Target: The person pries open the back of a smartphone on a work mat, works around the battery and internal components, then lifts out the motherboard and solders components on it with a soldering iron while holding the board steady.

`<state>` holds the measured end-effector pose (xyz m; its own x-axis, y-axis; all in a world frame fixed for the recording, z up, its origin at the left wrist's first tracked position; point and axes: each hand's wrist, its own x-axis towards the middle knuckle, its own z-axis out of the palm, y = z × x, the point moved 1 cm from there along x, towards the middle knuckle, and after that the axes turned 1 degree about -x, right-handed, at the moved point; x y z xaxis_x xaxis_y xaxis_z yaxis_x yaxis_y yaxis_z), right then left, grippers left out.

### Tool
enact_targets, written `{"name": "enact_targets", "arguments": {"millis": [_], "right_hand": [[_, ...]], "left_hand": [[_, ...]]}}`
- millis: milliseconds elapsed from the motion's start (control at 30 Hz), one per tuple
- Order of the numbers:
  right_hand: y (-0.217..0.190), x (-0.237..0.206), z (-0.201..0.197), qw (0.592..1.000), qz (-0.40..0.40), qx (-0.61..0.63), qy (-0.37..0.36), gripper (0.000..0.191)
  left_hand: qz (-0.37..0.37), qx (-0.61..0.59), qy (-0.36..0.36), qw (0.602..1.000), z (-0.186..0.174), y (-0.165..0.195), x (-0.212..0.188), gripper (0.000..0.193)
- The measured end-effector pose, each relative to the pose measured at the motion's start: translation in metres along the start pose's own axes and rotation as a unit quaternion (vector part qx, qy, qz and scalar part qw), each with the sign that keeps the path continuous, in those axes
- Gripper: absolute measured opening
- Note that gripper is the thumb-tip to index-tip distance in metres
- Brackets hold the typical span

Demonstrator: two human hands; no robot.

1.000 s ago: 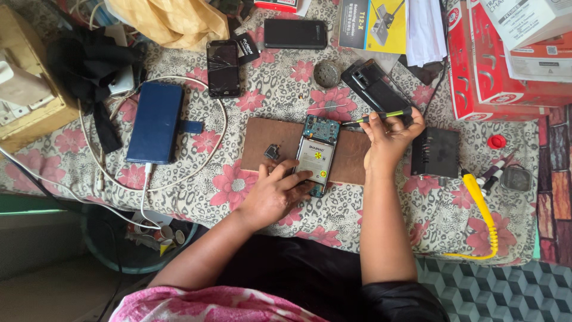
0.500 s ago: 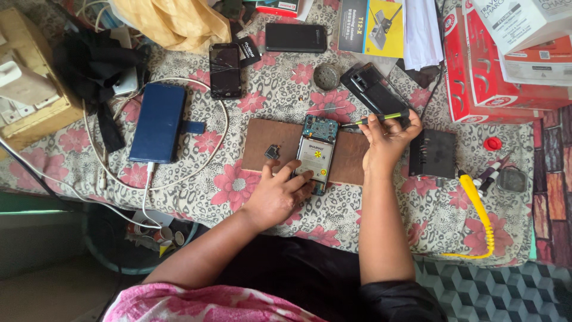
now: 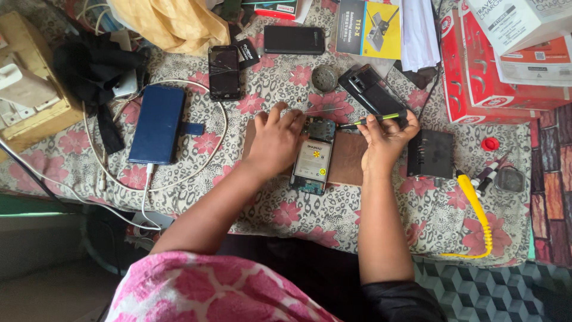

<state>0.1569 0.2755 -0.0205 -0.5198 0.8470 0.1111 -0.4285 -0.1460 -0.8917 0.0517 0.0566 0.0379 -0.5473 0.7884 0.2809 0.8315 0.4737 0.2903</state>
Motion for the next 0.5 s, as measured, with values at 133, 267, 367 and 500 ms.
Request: {"name": "enact_targets", "arguments": {"millis": [133,267,367,500], "right_hand": [[-0.002,-0.001,0.002,1.000,0.002,-0.011,0.004,0.072],[-0.003,-0.003,0.004,1.000,0.004,-0.017,0.003,0.071],[-0.003,-0.004,0.004,1.000,0.001,-0.014,0.002,0.071],[-0.001,-0.004,0.003,1.000,-0.002,-0.014,-0.004,0.070]], "left_hand": [[-0.014,-0.012,-0.090,0.996,-0.005,-0.003,0.030,0.061],[-0.012,-0.013,-0.162,0.987,-0.007,-0.004,0.038,0.057],[-0.042,-0.025,-0.172,0.984,-0.009,-0.003,0.040,0.057],[-0.062,-0.074,-0.127,0.987,-0.011,-0.003,0.040,0.054]]}}
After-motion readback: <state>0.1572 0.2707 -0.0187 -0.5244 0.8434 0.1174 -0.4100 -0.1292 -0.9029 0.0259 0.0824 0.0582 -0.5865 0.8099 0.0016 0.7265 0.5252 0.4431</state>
